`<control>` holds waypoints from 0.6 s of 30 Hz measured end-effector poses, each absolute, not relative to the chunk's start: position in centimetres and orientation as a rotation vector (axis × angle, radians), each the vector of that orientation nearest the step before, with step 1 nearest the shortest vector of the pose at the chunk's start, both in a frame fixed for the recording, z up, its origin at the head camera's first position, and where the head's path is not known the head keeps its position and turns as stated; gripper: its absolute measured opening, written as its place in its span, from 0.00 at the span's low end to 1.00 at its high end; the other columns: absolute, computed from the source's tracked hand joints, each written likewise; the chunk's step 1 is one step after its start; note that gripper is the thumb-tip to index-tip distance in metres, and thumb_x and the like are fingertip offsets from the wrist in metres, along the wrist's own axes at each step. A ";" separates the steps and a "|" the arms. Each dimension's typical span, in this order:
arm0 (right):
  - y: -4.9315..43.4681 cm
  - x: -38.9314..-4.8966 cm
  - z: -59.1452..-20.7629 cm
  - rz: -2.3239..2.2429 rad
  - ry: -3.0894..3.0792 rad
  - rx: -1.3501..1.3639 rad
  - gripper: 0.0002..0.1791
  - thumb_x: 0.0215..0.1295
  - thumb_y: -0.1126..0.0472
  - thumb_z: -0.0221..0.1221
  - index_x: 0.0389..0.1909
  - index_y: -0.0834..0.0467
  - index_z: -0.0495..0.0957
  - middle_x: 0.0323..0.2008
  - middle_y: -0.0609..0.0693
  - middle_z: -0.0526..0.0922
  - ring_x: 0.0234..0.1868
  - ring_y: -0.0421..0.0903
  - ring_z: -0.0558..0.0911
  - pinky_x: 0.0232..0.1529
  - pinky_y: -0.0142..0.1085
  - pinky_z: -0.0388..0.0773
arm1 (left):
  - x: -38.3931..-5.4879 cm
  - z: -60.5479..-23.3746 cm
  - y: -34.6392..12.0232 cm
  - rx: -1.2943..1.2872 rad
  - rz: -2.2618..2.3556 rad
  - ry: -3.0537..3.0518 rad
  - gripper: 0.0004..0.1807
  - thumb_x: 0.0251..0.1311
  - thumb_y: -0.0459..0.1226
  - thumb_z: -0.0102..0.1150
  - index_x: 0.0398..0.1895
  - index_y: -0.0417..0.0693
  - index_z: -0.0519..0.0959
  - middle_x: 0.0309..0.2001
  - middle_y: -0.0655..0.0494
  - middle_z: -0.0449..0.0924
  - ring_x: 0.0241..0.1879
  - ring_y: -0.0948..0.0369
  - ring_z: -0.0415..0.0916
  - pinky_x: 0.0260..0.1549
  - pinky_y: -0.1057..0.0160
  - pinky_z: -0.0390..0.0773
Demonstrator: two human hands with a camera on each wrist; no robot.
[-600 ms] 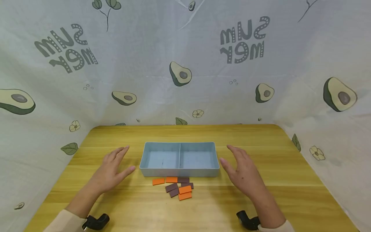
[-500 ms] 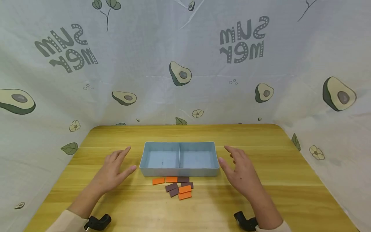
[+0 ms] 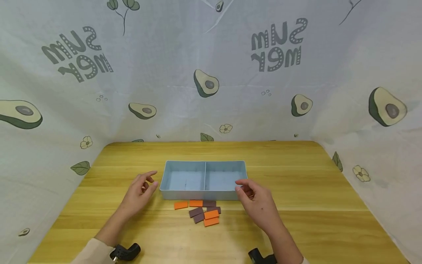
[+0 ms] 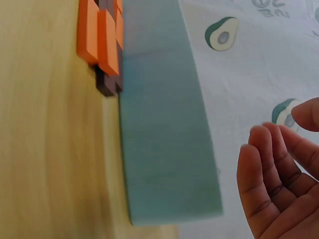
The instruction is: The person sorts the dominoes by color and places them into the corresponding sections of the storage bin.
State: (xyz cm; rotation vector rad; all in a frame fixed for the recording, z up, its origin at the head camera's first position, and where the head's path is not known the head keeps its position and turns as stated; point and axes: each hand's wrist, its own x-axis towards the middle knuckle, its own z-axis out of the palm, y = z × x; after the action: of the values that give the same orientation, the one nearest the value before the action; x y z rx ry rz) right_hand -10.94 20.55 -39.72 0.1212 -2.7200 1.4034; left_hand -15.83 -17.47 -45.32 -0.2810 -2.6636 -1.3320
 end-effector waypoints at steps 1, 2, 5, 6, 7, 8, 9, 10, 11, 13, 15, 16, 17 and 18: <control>20.3 -11.0 -40.0 1.462 -2.719 0.101 0.16 0.75 0.54 0.59 0.57 0.57 0.80 0.38 0.56 0.85 0.35 0.44 0.85 0.35 0.33 0.81 | -16.0 -45.5 -17.3 -0.268 -1.373 -2.639 0.24 0.72 0.42 0.59 0.67 0.46 0.74 0.47 0.50 0.74 0.38 0.59 0.70 0.36 0.67 0.74; 20.0 -11.0 -40.3 1.518 -2.715 0.083 0.16 0.75 0.53 0.59 0.57 0.57 0.81 0.38 0.56 0.84 0.35 0.45 0.85 0.35 0.34 0.82 | -16.1 -45.7 -17.1 -0.250 -1.416 -2.620 0.22 0.72 0.42 0.59 0.66 0.46 0.75 0.47 0.50 0.74 0.38 0.59 0.70 0.35 0.68 0.74; 19.2 -11.1 -41.0 1.670 -2.696 0.033 0.16 0.74 0.55 0.60 0.56 0.60 0.81 0.38 0.58 0.83 0.35 0.46 0.84 0.36 0.35 0.83 | -16.5 -46.1 -16.6 -0.224 -1.520 -2.564 0.20 0.73 0.42 0.58 0.64 0.47 0.76 0.46 0.50 0.74 0.37 0.59 0.70 0.35 0.69 0.74; 19.0 -11.2 -41.2 1.711 -2.687 0.019 0.16 0.74 0.56 0.60 0.55 0.61 0.81 0.38 0.59 0.83 0.34 0.45 0.83 0.36 0.34 0.83 | -16.6 -46.2 -16.4 -0.215 -1.549 -2.546 0.19 0.73 0.42 0.57 0.64 0.47 0.77 0.46 0.50 0.74 0.37 0.60 0.70 0.35 0.70 0.74; 18.7 -11.3 -41.4 1.748 -2.678 0.000 0.15 0.74 0.57 0.60 0.55 0.62 0.81 0.38 0.59 0.82 0.33 0.44 0.83 0.36 0.34 0.83 | -16.8 -46.3 -16.3 -0.199 -1.578 -2.528 0.19 0.74 0.42 0.57 0.63 0.47 0.77 0.46 0.50 0.74 0.37 0.60 0.70 0.36 0.70 0.74; 18.4 -11.3 -41.7 1.782 -2.670 -0.016 0.15 0.74 0.58 0.60 0.54 0.62 0.81 0.38 0.59 0.82 0.32 0.44 0.82 0.37 0.34 0.83 | -16.9 -46.4 -16.2 -0.176 -1.607 -2.514 0.18 0.74 0.42 0.57 0.63 0.48 0.77 0.46 0.49 0.73 0.38 0.60 0.70 0.36 0.70 0.73; 18.2 -11.4 -42.0 1.815 -2.665 -0.038 0.14 0.74 0.59 0.60 0.53 0.63 0.81 0.38 0.59 0.82 0.32 0.44 0.82 0.37 0.34 0.83 | -17.1 -46.5 -16.1 -0.147 -1.634 -2.498 0.18 0.74 0.42 0.57 0.62 0.48 0.78 0.46 0.50 0.73 0.38 0.61 0.70 0.36 0.70 0.73; 18.0 -11.5 -42.3 1.850 -2.661 -0.059 0.14 0.73 0.59 0.60 0.53 0.63 0.81 0.38 0.58 0.83 0.31 0.45 0.82 0.36 0.33 0.83 | -17.2 -46.7 -15.9 -0.117 -1.661 -2.480 0.18 0.74 0.43 0.56 0.62 0.49 0.78 0.46 0.50 0.73 0.37 0.62 0.70 0.36 0.70 0.73; 17.9 -11.5 -42.6 1.884 -2.658 -0.081 0.14 0.73 0.60 0.60 0.53 0.64 0.81 0.38 0.57 0.83 0.30 0.44 0.81 0.35 0.33 0.82 | -17.3 -46.8 -15.8 -0.082 -1.688 -2.459 0.17 0.74 0.43 0.57 0.61 0.50 0.79 0.45 0.51 0.73 0.37 0.62 0.70 0.36 0.70 0.73; 17.7 -11.6 -43.3 1.948 -2.657 -0.098 0.15 0.73 0.60 0.60 0.53 0.65 0.80 0.36 0.55 0.82 0.29 0.44 0.80 0.33 0.34 0.82 | -17.6 -47.1 -15.6 -0.029 -1.749 -2.411 0.16 0.74 0.43 0.56 0.61 0.50 0.79 0.45 0.52 0.72 0.36 0.63 0.70 0.35 0.69 0.73; 17.6 -11.7 -44.0 2.030 -2.653 -0.082 0.17 0.73 0.60 0.59 0.55 0.67 0.78 0.33 0.54 0.81 0.26 0.44 0.79 0.30 0.34 0.82 | -17.9 -47.3 -15.3 -0.005 -1.807 -2.366 0.16 0.74 0.42 0.56 0.60 0.50 0.80 0.44 0.53 0.71 0.34 0.64 0.70 0.33 0.69 0.73; 17.6 -11.8 -44.3 2.072 -2.649 -0.069 0.18 0.73 0.60 0.59 0.56 0.68 0.77 0.31 0.53 0.80 0.24 0.43 0.78 0.28 0.34 0.81 | -18.0 -47.4 -15.2 -0.007 -1.828 -2.347 0.16 0.74 0.42 0.56 0.60 0.49 0.80 0.44 0.53 0.71 0.33 0.64 0.70 0.33 0.69 0.73; 17.6 -11.8 -44.7 2.108 -2.645 -0.064 0.18 0.73 0.60 0.59 0.56 0.69 0.76 0.29 0.52 0.79 0.23 0.42 0.77 0.27 0.34 0.81 | -18.1 -47.6 -15.1 -0.009 -1.849 -2.332 0.16 0.74 0.41 0.56 0.60 0.49 0.80 0.44 0.53 0.70 0.32 0.65 0.70 0.32 0.70 0.73; 17.6 -11.9 -45.0 2.144 -2.641 -0.046 0.19 0.73 0.60 0.59 0.57 0.70 0.75 0.28 0.51 0.79 0.22 0.42 0.76 0.26 0.34 0.80 | -18.1 -47.6 -15.0 -0.016 -1.866 -2.320 0.16 0.74 0.41 0.56 0.60 0.48 0.80 0.43 0.53 0.70 0.31 0.65 0.69 0.32 0.70 0.72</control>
State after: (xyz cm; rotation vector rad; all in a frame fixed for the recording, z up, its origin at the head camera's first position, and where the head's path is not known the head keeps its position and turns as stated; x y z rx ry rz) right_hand -11.87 17.62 -44.95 -0.0456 -2.6411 2.1444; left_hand -18.14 -14.97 -47.64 -0.0163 -2.3203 -1.8664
